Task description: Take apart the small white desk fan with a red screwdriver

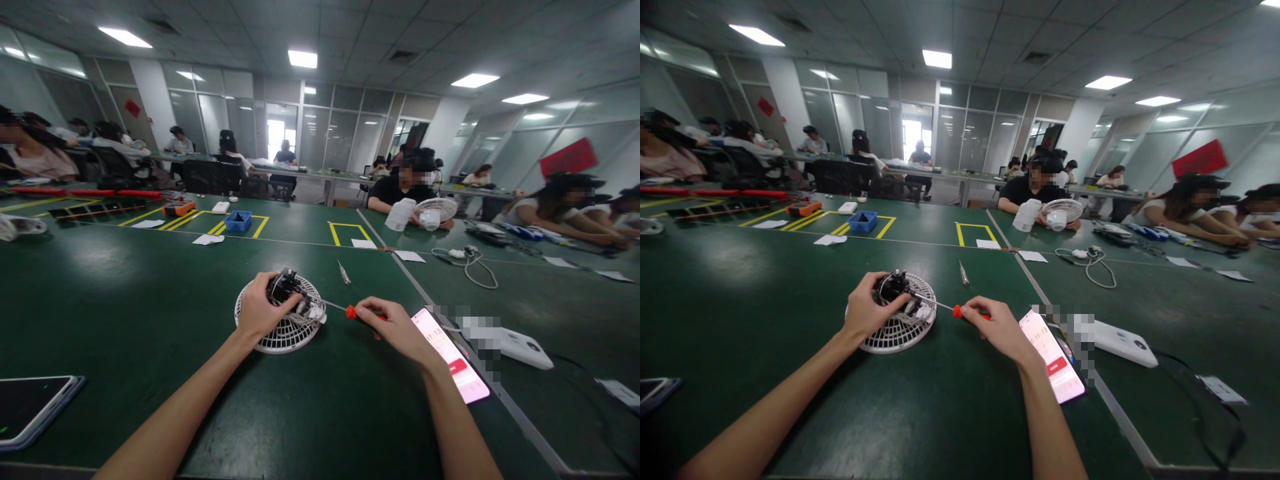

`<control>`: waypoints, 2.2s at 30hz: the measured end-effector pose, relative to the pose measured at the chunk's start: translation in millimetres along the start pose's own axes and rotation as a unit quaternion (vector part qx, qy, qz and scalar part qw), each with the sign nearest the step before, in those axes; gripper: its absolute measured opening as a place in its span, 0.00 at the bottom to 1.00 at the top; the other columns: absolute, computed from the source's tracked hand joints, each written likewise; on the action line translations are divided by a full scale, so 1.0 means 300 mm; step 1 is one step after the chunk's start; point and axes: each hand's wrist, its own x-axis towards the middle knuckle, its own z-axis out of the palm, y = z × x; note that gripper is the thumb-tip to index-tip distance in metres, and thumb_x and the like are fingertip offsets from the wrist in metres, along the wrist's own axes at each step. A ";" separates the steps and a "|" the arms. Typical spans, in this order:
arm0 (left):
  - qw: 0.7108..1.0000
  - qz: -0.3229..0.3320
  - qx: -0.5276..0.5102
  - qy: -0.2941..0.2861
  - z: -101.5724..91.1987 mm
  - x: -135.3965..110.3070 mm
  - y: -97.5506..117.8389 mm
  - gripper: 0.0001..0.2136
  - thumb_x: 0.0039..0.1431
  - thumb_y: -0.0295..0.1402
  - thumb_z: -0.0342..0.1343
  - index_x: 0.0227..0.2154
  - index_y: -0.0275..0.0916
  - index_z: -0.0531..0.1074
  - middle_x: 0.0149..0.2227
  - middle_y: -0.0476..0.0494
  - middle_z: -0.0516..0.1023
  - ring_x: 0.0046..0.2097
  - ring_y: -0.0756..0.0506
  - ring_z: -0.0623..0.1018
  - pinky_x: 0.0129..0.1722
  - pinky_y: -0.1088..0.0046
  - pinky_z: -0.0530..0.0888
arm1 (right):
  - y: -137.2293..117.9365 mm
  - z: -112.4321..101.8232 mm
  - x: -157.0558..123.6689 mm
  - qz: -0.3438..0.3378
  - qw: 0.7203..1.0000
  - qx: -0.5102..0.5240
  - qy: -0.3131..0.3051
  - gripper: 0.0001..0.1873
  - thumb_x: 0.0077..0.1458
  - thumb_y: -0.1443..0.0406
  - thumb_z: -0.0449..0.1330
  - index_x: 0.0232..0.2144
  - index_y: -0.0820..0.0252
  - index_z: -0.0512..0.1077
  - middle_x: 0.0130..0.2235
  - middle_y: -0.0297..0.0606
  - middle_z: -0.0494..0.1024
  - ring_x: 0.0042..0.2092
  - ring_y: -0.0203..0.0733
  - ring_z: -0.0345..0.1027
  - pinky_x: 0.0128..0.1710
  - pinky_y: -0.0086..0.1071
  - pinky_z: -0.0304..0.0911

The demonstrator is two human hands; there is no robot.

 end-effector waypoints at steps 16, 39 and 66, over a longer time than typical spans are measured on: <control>1.000 0.001 -0.015 0.007 0.021 -0.009 0.004 0.23 0.53 0.49 0.67 0.46 0.42 0.71 0.43 0.43 0.78 0.43 0.40 0.80 0.47 0.58 0.77 | 0.002 -0.010 0.006 0.023 0.998 -0.044 0.025 0.27 0.62 0.42 0.53 0.31 0.57 0.76 0.30 0.37 0.75 0.33 0.44 0.67 0.33 0.36 0.58; 1.000 -0.009 -0.015 0.008 0.023 -0.011 0.004 0.24 0.53 0.49 0.68 0.47 0.42 0.71 0.43 0.43 0.78 0.44 0.40 0.79 0.47 0.59 0.77 | -0.013 -0.017 -0.015 -0.002 0.999 0.036 0.015 0.23 0.44 0.54 0.73 0.39 0.55 0.71 0.39 0.36 0.76 0.37 0.42 0.71 0.30 0.32 0.64; 1.000 -0.004 -0.010 0.009 0.019 -0.010 0.008 0.25 0.53 0.51 0.67 0.46 0.41 0.71 0.43 0.42 0.77 0.43 0.40 0.79 0.46 0.59 0.77 | -0.005 -0.006 -0.005 0.034 0.994 0.085 -0.066 0.26 0.55 0.43 0.63 0.34 0.61 0.77 0.29 0.35 0.73 0.29 0.36 0.68 0.28 0.30 0.63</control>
